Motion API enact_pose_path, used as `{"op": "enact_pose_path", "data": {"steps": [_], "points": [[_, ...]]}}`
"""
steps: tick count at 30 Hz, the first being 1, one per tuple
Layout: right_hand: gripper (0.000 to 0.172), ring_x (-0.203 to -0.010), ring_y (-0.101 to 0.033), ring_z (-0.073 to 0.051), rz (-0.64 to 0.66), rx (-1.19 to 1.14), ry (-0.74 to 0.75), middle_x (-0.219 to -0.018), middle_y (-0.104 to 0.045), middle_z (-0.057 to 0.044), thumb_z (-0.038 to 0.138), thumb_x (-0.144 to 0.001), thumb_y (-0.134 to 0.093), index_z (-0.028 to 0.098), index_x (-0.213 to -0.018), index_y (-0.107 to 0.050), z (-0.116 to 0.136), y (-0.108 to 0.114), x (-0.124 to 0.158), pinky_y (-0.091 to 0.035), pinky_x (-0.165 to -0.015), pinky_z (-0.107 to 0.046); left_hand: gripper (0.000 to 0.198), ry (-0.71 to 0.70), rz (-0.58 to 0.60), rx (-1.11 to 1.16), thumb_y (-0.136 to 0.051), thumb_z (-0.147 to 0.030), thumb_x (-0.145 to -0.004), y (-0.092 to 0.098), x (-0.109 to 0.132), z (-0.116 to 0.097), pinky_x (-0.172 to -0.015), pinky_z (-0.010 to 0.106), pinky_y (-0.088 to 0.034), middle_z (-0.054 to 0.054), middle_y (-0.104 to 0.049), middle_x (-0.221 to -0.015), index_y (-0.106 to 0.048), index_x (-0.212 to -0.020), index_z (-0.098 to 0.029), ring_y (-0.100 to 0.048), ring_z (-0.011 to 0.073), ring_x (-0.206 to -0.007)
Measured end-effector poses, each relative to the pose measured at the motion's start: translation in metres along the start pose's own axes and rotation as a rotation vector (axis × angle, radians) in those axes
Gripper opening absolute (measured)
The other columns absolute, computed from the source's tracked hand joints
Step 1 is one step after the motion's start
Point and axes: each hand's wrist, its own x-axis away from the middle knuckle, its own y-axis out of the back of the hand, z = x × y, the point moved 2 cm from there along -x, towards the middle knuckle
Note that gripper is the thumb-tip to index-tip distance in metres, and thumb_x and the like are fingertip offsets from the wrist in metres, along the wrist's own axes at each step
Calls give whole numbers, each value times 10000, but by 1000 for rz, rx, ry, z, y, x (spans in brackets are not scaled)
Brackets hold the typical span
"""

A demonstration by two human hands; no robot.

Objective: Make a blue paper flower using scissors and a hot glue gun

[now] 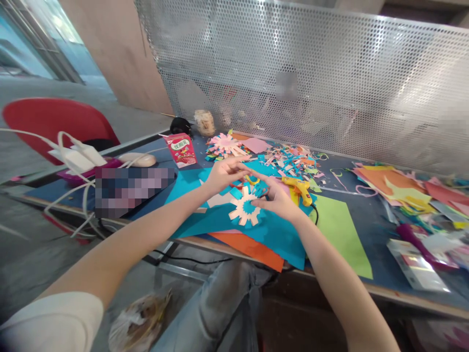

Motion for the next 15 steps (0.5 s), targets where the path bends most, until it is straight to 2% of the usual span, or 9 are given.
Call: {"op": "enact_pose_path", "data": {"steps": [4, 7, 11, 15], "points": [[798, -586, -493, -63, 19, 9, -5, -821, -583, 40, 273, -685, -729, 286, -1377, -332, -2, 0, 0, -434, -532, -188, 607, -7, -13, 63, -709, -304, -680, -1, 0, 5, -542, 229, -538, 52, -689, -843, -508, -1228, -139, -656, 128, -590], [751, -572, -499, -71, -38, 30, 2, -725, -558, 56, 318, -686, -723, 260, -1347, -370, 1, 2, 1, -436, -521, -191, 572, 21, -39, 165, -725, -283, -664, 0, 0, 7, -582, 242, -549, 17, -664, -818, -527, -1188, -167, -655, 125, -621], [634, -480, -455, -68, -290, 94, 65, -591, -482, 84, 348, -667, -722, 241, -1239, -472, 6, 14, 0, -402, -453, -195, 359, 67, -160, 355, -698, -288, -709, 7, -4, 3, -648, 248, -544, -6, -623, -770, -592, -1036, -181, -627, 106, -693], [531, -537, -492, -92, -622, 128, 164, -705, -536, 45, 401, -660, -696, 263, -1136, -505, 8, 35, 2, -424, -461, -227, 173, 88, -211, 409, -628, -316, -788, 8, -9, 1, -590, 225, -497, -32, -506, -624, -618, -913, -198, -555, 85, -631]]}}
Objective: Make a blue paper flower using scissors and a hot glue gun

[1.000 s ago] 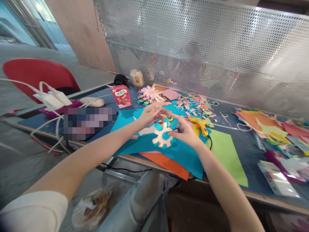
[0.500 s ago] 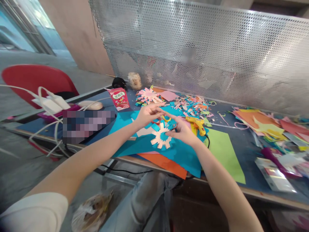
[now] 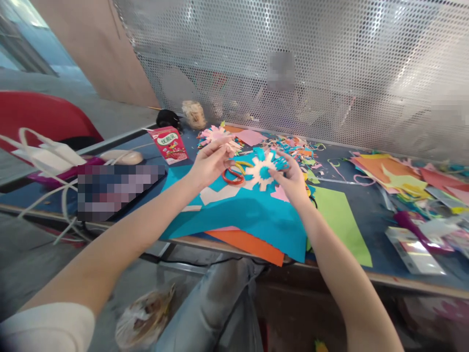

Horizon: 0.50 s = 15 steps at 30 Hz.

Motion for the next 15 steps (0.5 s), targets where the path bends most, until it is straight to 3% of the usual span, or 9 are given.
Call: {"op": "enact_pose_path", "data": {"steps": [4, 6, 9, 11, 15], "points": [[475, -618, -544, -111, -187, -52, -82, -799, -559, 26, 389, -635, -688, 267, -1051, -493, -5, 15, -7, -440, -478, -239, 224, 56, 34, -157, -630, -371, -778, 3, -2, 13, -511, 215, -439, -56, -408, -515, -631, -888, -175, -463, 74, -496], [461, -615, -552, -106, -197, -98, -165, -793, -566, 31, 350, -583, -724, 247, -971, -496, -8, 19, -9, -441, -474, -233, 272, 48, 21, -247, -628, -399, -771, 8, -4, 18, -512, 221, -441, -46, -443, -527, -630, -914, -168, -470, 79, -494], [441, -575, -546, -92, -176, -113, -288, -735, -570, 42, 319, -543, -752, 218, -892, -502, -10, 20, -9, -447, -453, -218, 316, -68, -109, -355, -534, -465, -827, 22, -10, 12, -525, 227, -450, -20, -480, -567, -607, -978, -197, -504, 99, -539], [409, -540, -533, -77, -88, -57, -373, -690, -565, 48, 303, -563, -749, 204, -891, -525, -10, 17, -6, -443, -433, -198, 344, -173, -228, -443, -518, -484, -833, 30, -14, 3, -558, 227, -463, 1, -542, -661, -564, -1073, -243, -548, 117, -627], [381, -483, -509, -58, 364, 190, -503, -646, -569, 47, 287, -615, -752, 187, -941, -582, -8, 6, 4, -436, -393, -177, 381, -288, -344, -564, -582, -489, -787, 35, -17, -6, -590, 225, -460, 32, -599, -844, -538, -1076, -245, -591, 154, -780]]}}
